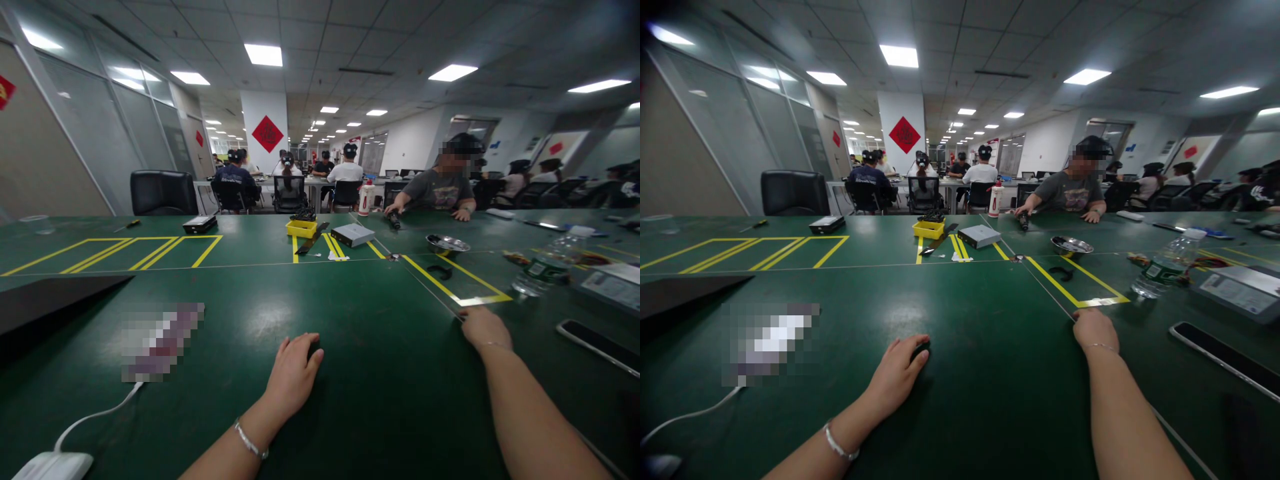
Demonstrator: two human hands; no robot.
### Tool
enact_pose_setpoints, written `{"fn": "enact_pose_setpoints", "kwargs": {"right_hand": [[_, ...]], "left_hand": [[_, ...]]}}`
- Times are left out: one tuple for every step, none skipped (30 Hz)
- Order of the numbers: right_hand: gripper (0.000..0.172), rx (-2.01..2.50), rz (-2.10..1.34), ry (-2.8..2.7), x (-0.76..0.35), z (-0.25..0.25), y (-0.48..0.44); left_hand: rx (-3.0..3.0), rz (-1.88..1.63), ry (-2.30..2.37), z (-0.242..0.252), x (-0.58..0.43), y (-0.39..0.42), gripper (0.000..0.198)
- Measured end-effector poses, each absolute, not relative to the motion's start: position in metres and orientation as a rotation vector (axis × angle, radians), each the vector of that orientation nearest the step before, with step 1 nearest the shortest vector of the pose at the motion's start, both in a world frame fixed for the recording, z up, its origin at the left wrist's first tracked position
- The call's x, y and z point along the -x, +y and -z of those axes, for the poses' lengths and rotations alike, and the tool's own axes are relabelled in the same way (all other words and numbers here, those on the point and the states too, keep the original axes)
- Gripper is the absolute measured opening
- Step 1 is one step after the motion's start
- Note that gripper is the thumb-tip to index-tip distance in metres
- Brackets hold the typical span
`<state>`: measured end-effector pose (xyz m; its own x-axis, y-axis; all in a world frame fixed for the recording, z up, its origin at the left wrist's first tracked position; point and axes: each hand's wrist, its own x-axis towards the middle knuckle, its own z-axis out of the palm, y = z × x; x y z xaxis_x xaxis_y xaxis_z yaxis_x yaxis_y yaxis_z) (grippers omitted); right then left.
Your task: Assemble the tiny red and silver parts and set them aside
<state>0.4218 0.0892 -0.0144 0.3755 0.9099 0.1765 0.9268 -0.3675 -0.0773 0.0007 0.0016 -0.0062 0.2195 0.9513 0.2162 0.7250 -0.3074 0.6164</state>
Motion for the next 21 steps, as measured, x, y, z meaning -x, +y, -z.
{"fn": "enact_pose_setpoints", "kwargs": {"right_hand": [[0.034, 2.48, 0.142, -1.645, -0.4217, 0.0139, 0.0897], [0.034, 2.487, 0.139, -1.632, -0.422, 0.0133, 0.0901], [0.034, 2.488, 0.144, -1.628, -0.4225, 0.0129, 0.0904], [0.034, 2.485, 0.153, -1.628, -0.4231, 0.0127, 0.0906], [0.035, 2.484, 0.159, -1.63, -0.4235, 0.0126, 0.0906], [0.034, 2.486, 0.159, -1.63, -0.4236, 0.0125, 0.0905], [0.034, 2.493, 0.152, -1.631, -0.4232, 0.0124, 0.0903], [0.033, 2.503, 0.143, -1.628, -0.4225, 0.0123, 0.09], [0.032, 2.514, 0.134, -1.623, -0.4215, 0.0121, 0.0897], [0.031, 2.522, 0.128, -1.619, -0.4205, 0.012, 0.0895], [0.031, 2.524, 0.13, -1.617, -0.4197, 0.012, 0.0894], [0.031, 2.521, 0.141, -1.617, -0.4192, 0.0123, 0.0895], [0.031, 2.513, 0.16, -1.617, -0.4192, 0.0128, 0.0897], [0.032, 2.5, 0.186, -1.613, -0.4197, 0.0137, 0.0902], [0.032, 2.487, 0.21, -1.606, -0.4207, 0.0148, 0.0908], [0.033, 2.477, 0.229, -1.593, -0.4218, 0.0161, 0.0915], [0.033, 2.471, 0.236, -1.575, -0.4231, 0.0174, 0.0922], [0.034, 2.465, 0.234, -1.556, -0.4242, 0.0186, 0.0928], [0.034, 2.46, 0.223, -1.538, -0.4251, 0.0196, 0.0933], [0.033, 2.455, 0.205, -1.52, -0.4256, 0.0202, 0.0935], [0.033, 2.45, 0.182, -1.503, -0.4257, 0.0204, 0.0933]], "left_hand": [[-2.114, -0.804, 1.552, 0.0061, -0.0005, 0.0014, 0.033], [-2.112, -0.803, 1.551, 0.006, -0.0003, 0.0013, 0.033], [-2.112, -0.801, 1.548, 0.0059, -0.0002, 0.0012, 0.033], [-2.113, -0.801, 1.545, 0.0058, -0.0002, 0.0011, 0.033], [-2.115, -0.802, 1.542, 0.0057, -0.0002, 0.0011, 0.033], [-2.117, -0.802, 1.539, 0.0058, -0.0004, 0.0012, 0.033], [-2.118, -0.802, 1.539, 0.0058, -0.0005, 0.0013, 0.032], [-2.118, -0.801, 1.54, 0.006, -0.0007, 0.0014, 0.032], [-2.116, -0.8, 1.542, 0.0062, -0.0008, 0.0016, 0.032], [-2.113, -0.798, 1.544, 0.0064, -0.0009, 0.0018, 0.032], [-2.107, -0.8, 1.545, 0.0065, -0.0009, 0.002, 0.032], [-2.101, -0.804, 1.544, 0.0065, -0.0008, 0.0021, 0.032], [-2.093, -0.807, 1.543, 0.0065, -0.0008, 0.0022, 0.032], [-2.086, -0.811, 1.54, 0.0063, -0.0007, 0.0023, 0.033], [-2.08, -0.815, 1.539, 0.0061, -0.0006, 0.0022, 0.033], [-2.076, -0.819, 1.539, 0.0058, -0.0006, 0.0021, 0.033], [-2.075, -0.822, 1.543, 0.0055, -0.0006, 0.002, 0.033], [-2.076, -0.825, 1.546, 0.0052, -0.0006, 0.0018, 0.033], [-2.079, -0.826, 1.548, 0.005, -0.0007, 0.0016, 0.033], [-2.083, -0.827, 1.55, 0.0048, -0.0008, 0.0013, 0.033], [-2.087, -0.827, 1.552, 0.0046, -0.0008, 0.0011, 0.033]]}}
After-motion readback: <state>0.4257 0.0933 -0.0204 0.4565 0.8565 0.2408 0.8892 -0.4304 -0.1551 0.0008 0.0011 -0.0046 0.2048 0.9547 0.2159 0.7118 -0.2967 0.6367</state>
